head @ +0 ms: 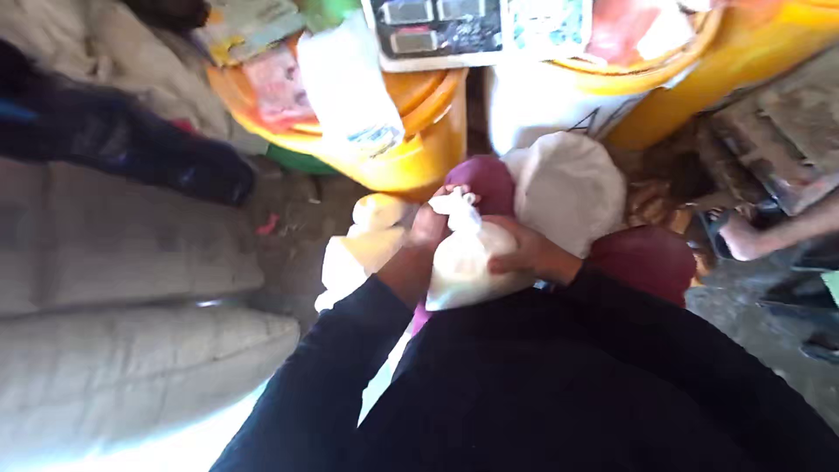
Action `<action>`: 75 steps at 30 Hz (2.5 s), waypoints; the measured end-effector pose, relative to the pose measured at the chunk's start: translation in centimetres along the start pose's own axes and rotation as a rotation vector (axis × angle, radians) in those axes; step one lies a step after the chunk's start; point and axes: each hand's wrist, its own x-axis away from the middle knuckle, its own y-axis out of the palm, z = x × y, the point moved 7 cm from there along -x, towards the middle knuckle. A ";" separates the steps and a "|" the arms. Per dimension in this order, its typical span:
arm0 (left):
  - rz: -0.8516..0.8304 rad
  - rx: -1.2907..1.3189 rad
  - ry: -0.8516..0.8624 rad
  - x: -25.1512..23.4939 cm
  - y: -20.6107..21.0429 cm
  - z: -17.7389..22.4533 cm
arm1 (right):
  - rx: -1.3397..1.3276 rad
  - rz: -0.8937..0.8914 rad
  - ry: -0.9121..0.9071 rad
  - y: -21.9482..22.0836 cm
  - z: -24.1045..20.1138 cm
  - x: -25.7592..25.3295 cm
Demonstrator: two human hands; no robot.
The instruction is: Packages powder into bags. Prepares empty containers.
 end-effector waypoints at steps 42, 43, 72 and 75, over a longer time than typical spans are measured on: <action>-0.097 -0.665 -0.211 5.0 1.8 3.0 | -0.270 0.108 0.040 -1.0 1.1 -1.0; -0.067 -0.738 -0.211 4.8 1.9 3.3 | -0.312 0.109 0.044 -1.1 1.6 -1.1; -0.185 -0.180 0.094 11.3 5.5 6.5 | -0.354 0.007 -0.322 -1.1 -5.9 5.9; -0.113 -0.031 -0.274 11.5 5.5 3.7 | -0.546 0.058 0.123 0.1 -3.0 6.1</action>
